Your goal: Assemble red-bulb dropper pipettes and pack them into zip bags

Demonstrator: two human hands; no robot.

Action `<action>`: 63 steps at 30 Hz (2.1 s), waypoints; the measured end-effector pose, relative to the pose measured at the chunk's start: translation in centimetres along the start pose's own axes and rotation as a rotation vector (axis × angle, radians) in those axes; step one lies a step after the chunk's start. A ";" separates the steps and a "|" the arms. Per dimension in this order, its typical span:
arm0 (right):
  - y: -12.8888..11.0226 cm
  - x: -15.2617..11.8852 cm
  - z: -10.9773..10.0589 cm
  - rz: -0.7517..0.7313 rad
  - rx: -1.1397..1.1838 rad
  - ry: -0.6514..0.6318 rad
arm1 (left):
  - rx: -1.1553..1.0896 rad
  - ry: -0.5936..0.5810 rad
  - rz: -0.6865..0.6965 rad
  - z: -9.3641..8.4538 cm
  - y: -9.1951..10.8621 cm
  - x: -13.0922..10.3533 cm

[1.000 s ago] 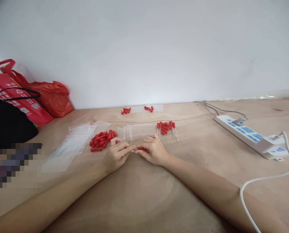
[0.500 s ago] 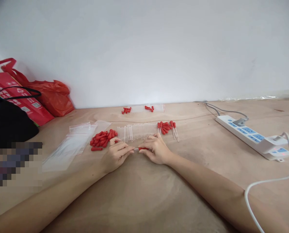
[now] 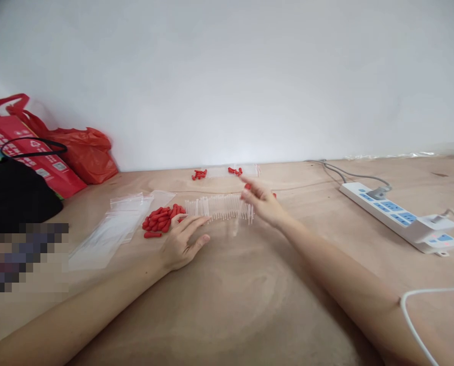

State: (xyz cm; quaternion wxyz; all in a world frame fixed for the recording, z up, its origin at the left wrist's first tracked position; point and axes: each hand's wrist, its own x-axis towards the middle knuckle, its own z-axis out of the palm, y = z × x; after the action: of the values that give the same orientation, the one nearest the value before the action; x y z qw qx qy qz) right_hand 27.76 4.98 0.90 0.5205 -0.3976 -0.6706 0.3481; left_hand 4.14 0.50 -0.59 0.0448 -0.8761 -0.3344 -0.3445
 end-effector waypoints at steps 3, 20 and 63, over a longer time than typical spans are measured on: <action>1.6 1.5 -4.3 0.075 -0.284 0.212 | 0.007 -0.030 -0.020 0.2 0.0 0.0; 6.3 1.1 -7.3 0.367 -0.925 0.333 | 0.038 -0.102 -0.056 0.5 -0.1 -0.1; 5.5 0.0 -7.5 0.541 -0.975 0.928 | 0.560 -0.308 -0.605 3.1 -4.0 6.7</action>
State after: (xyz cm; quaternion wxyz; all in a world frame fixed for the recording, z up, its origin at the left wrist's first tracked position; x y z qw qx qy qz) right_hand 35.96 7.78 -2.30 0.4108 -0.8432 -0.3378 -0.0785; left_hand 7.04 8.29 0.75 0.1274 -0.7337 -0.6593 -0.1036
